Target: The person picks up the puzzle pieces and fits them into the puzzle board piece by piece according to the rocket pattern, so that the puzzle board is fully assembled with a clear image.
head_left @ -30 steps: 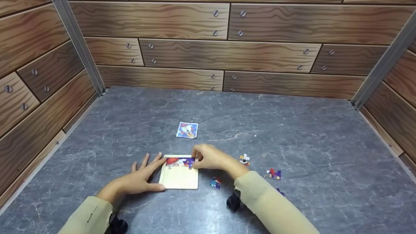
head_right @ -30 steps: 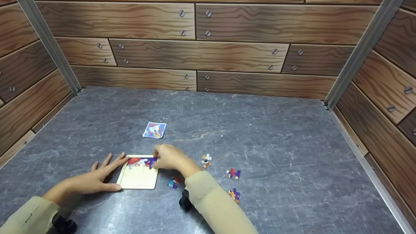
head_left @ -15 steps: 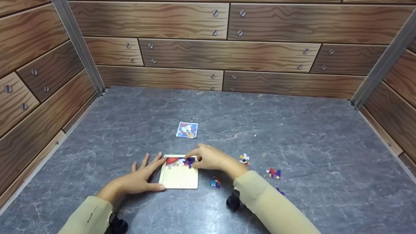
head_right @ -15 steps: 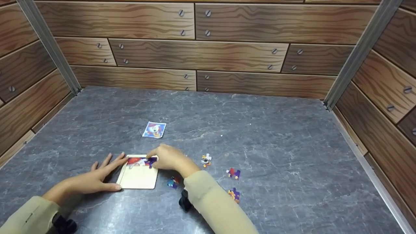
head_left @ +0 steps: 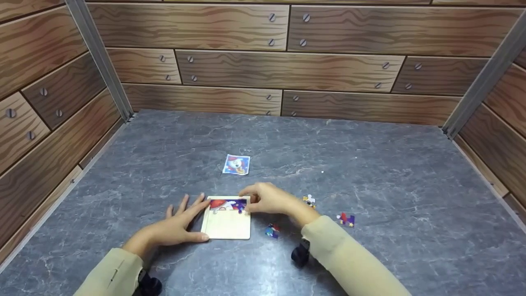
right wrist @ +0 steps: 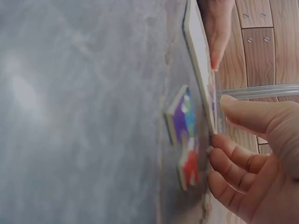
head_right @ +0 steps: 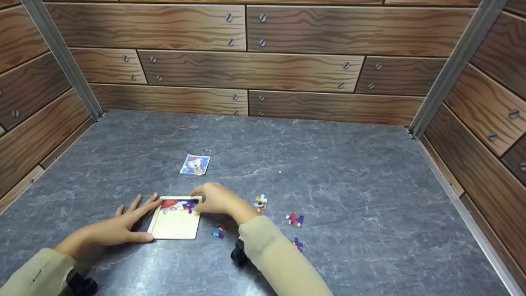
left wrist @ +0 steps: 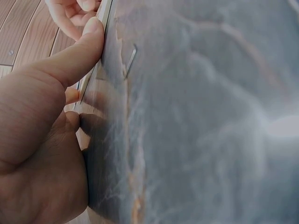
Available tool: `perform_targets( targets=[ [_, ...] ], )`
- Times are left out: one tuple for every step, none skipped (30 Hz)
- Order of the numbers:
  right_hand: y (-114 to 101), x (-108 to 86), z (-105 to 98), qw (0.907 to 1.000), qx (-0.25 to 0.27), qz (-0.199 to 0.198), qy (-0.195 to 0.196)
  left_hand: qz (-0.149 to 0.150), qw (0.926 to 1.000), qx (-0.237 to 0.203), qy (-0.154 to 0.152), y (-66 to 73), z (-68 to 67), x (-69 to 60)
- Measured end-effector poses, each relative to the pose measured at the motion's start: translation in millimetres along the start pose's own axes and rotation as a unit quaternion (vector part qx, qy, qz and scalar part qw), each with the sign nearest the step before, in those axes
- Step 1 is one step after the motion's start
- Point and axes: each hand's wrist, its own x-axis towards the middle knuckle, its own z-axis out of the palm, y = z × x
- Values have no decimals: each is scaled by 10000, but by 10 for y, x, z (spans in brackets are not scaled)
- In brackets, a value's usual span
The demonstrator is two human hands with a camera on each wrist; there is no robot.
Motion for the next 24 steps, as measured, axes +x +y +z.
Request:
perform_targets(
  targets=[
    [0, -17, -14, 10000, 91, 13, 20, -8, 10000, 2, -6, -2, 0, 1],
    [2, -35, -27, 9999, 148, 26, 49, -15, 10000, 3, -10, -3, 0, 2],
    [4, -55, -41, 9998, 190, 48, 74, -31, 10000, 3, -13, -4, -1, 3],
    [6, -75, -55, 9997, 233, 61, 98, -45, 10000, 14, -12, -4, 0, 3],
    [10, -97, -67, 9995, 265, 99, 118, -57, 10000, 7, -19, -4, -1, 3],
    [14, -121, -81, 9994, 301, 120, 146, -68, 10000, 3, -29, -4, -1, 2],
    [21, -143, -93, 9992, 322, 147, 174, -70, 10000, -5, -33, -3, -1, 3],
    [26, -166, -105, 9991, 336, 166, 207, -67, 10000, -5, -32, -2, -2, 3],
    [32, -190, -118, 9989, 357, 170, 241, -70, 10000, -6, -33, -1, -2, 1],
    [40, -215, -132, 9987, 381, 170, 278, -70, 10000, -1, -30, 1, -3, 1],
    [45, -240, -147, 9985, 402, 157, 326, -70, 10000, -3, -27, 3, -5, 0],
    [53, -264, -163, 9983, 425, 124, 383, -63, 10000, -1, -22, 4, -6, 0],
    [62, -285, -176, 9980, 440, 80, 446, -55, 10000, -3, -21, 5, -7, 0],
    [74, -309, -191, 9976, 441, 30, 523, -57, 10000, -2, -24, 5, -8, -1],
    [89, -330, -204, 9972, 438, -13, 602, -59, 10000, -5, -30, 5, -8, -3],
    [104, -353, -218, 9967, 433, -39, 680, -57, 10000, -2, -33, 6, -8, -3],
    [124, -374, -230, 9962, 425, -68, 753, -52, 10000, -2, -38, 6, -7, -2],
    [149, -396, -242, 9957, 417, -89, 826, -46, 10000, -1, -39, 6, -6, -2],
    [173, -417, -253, 9951, 420, -95, 886, -49, 10000, 4, -37, 6, -4, -2],
    [198, -440, -264, 9947, 421, -72, 933, -53, 10000, 11, -30, 6, -2, -2],
    [220, -461, -275, 9944, 423, -40, 971, -55, 10000, 12, -23, 6, 0, -1],
    [246, -481, -286, 9939, 420, -39, 1016, -58, 10000, 12, -20, 6, 2, -1],
    [273, -498, -294, 9935, 417, -35, 1055, -62, 10000, 8, -14, 7, 2, 0],
    [293, -514, -303, 9932, 417, -22, 1090, -64, 10000, 3, -8, 9, 2, -1]
  ],
)
